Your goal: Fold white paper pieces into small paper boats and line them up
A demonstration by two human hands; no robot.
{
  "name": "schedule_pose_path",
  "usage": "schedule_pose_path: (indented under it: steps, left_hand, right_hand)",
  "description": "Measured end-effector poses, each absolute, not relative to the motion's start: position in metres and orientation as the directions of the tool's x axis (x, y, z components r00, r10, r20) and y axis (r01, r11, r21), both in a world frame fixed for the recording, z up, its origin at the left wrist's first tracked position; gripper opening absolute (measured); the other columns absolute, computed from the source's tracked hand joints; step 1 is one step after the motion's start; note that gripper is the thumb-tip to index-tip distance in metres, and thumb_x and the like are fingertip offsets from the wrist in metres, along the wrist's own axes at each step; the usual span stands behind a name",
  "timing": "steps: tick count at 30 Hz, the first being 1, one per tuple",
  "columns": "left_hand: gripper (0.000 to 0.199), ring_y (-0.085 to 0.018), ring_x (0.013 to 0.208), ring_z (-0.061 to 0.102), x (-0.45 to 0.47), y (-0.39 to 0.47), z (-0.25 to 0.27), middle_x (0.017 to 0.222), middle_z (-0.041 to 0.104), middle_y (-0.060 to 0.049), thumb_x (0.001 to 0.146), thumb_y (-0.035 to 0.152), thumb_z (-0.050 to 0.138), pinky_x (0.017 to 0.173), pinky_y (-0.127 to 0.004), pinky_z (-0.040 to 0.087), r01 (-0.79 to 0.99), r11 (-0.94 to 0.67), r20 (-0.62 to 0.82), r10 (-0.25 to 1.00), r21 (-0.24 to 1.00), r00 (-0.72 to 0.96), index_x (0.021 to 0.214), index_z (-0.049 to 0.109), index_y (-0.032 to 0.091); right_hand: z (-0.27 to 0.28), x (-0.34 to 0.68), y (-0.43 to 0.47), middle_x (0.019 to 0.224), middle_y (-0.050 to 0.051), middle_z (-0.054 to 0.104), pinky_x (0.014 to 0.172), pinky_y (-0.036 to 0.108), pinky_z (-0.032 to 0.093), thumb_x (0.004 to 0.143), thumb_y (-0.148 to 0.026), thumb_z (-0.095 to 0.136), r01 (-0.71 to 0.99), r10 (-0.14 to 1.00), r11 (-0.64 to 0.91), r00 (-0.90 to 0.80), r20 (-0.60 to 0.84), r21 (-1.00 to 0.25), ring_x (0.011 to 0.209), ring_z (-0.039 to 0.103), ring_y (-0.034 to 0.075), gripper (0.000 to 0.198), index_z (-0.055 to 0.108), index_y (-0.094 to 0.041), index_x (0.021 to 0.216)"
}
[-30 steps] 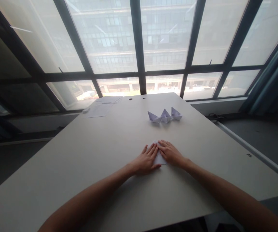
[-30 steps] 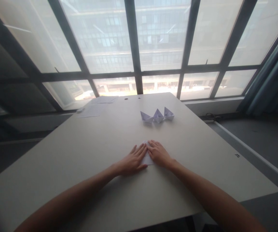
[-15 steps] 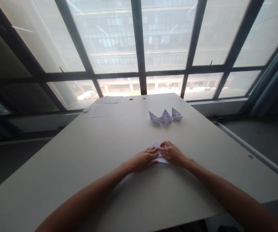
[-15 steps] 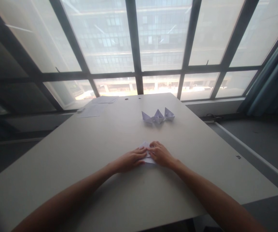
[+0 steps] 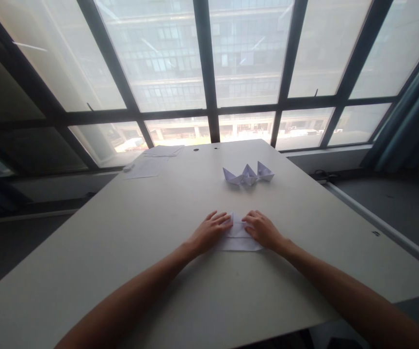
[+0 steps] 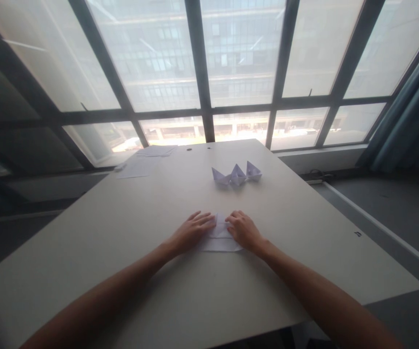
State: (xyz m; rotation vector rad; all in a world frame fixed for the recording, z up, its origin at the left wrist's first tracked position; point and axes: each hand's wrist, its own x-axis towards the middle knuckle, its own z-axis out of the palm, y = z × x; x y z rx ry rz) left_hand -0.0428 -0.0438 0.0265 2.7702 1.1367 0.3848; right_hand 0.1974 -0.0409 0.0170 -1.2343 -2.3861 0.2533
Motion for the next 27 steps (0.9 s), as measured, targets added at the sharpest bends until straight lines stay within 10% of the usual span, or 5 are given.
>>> schedule_pose_path:
  steps: [12,23,27]
  left_hand:
    - [0.083,-0.025,0.147,0.003,-0.030,-0.058,0.014,0.159,0.003,-0.014,0.094,0.063,0.030,0.119,-0.041,0.010,0.673,-0.716,0.037,0.690,0.185,0.723,0.154,-0.001,0.014]
    - [0.093,-0.026,0.146,0.018,-0.034,-0.053,0.025,0.158,0.016,-0.009,0.083,0.067,0.053,0.119,-0.042,0.012,0.620,-0.716,0.000,0.654,0.322,0.756,0.154,0.010,0.024]
    - [0.063,-0.024,0.136,0.042,-0.035,-0.054,0.027,0.147,0.044,-0.003,0.087,0.050,0.060,0.114,-0.038,0.029,0.620,-0.686,0.101,0.697,0.380,0.710,0.145,0.039,0.032]
  right_hand:
    - [0.002,0.188,-0.046,0.159,0.015,0.015,0.119,0.045,0.007,0.096,-0.053,0.035,0.650,0.700,0.696,-0.708,0.087,-0.306,0.147,0.008,0.025,0.074,0.016,-0.009,0.153]
    - [0.009,0.206,-0.041,0.157,0.012,0.021,0.118,0.045,0.013,0.080,-0.066,0.059,0.594,0.672,0.684,-0.739,0.050,-0.424,0.145,0.019,0.029,0.096,0.019,-0.019,0.153]
    - [0.013,0.201,-0.044,0.145,0.009,0.047,0.114,0.042,0.026,0.084,-0.047,0.064,0.615,0.713,0.676,-0.684,0.151,-0.406,0.135,0.042,0.027,0.063,0.048,-0.025,0.141]
